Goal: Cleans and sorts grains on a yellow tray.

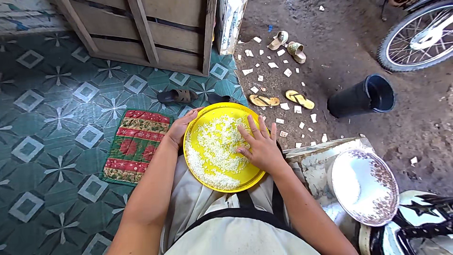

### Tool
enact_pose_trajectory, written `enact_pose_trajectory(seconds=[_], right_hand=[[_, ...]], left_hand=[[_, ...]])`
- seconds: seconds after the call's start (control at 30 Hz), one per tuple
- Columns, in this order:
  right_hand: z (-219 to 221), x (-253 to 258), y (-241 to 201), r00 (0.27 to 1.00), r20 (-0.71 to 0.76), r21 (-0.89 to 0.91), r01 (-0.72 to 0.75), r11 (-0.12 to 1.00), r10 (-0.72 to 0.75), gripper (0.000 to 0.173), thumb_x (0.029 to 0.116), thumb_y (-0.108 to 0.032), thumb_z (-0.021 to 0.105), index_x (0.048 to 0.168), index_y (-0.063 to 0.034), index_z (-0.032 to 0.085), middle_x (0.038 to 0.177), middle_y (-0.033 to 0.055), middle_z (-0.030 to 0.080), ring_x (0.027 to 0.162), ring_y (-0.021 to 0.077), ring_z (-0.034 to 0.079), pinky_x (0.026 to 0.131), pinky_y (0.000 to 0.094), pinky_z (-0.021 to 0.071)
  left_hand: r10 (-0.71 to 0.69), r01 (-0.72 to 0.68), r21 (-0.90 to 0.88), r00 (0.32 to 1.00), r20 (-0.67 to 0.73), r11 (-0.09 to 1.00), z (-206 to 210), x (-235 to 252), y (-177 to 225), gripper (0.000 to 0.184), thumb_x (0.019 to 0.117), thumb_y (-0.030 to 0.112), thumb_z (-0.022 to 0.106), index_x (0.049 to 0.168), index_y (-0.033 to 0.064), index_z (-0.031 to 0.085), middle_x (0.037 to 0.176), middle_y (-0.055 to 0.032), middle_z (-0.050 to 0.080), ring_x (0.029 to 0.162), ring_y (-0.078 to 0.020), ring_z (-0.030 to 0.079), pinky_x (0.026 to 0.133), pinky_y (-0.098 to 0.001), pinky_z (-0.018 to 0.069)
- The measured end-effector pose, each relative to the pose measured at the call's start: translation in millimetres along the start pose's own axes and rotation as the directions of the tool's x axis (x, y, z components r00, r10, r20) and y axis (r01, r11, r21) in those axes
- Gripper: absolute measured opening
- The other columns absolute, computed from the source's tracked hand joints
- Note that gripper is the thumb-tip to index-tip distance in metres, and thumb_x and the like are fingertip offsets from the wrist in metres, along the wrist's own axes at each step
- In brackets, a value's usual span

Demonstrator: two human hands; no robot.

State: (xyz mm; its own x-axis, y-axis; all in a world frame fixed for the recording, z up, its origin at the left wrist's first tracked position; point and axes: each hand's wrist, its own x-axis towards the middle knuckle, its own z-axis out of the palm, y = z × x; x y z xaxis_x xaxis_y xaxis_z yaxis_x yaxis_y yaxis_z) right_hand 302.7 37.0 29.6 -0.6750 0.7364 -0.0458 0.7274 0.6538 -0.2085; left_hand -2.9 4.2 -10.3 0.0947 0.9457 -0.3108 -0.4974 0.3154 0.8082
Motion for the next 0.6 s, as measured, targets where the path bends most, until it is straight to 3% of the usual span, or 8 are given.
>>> enact_pose_trajectory(seconds=[0.43, 0.6], right_hand=[[7, -6, -3, 0.999, 0.030, -0.014, 0.027, 1.000, -0.027, 0.077, 0.0967, -0.077, 0.026, 0.159, -0.0333, 0.038, 0.171, 0.0064, 0.018, 0.158, 0.0401, 0.008, 0.114, 0.0804, 0.0025], [0, -10, 0, 1.000, 0.002, -0.004, -0.025, 1.000, 0.025, 0.085, 0.0942, -0.081, 0.023, 0.161, -0.0292, 0.035, 0.172, 0.0075, 0.017, 0.158, 0.0395, 0.008, 0.115, 0.0797, 0.0024]], left_hand=[[-0.012, 0.012, -0.014, 1.000, 0.012, 1.000, 2, -1, 1, 0.044, 0.1111, 0.029, 0.023, 0.147, 0.0147, 0.044, 0.125, -0.0066, 0.067, 0.109, -0.0134, 0.068, 0.089, -0.0307, 0.0586], [-0.028, 0.028, -0.015, 1.000, -0.004, 1.000, 7, -5, 7, 0.044, 0.1111, 0.027, 0.021, 0.147, 0.0137, 0.043, 0.124, -0.0073, 0.067, 0.107, -0.0134, 0.068, 0.089, -0.0307, 0.0586]])
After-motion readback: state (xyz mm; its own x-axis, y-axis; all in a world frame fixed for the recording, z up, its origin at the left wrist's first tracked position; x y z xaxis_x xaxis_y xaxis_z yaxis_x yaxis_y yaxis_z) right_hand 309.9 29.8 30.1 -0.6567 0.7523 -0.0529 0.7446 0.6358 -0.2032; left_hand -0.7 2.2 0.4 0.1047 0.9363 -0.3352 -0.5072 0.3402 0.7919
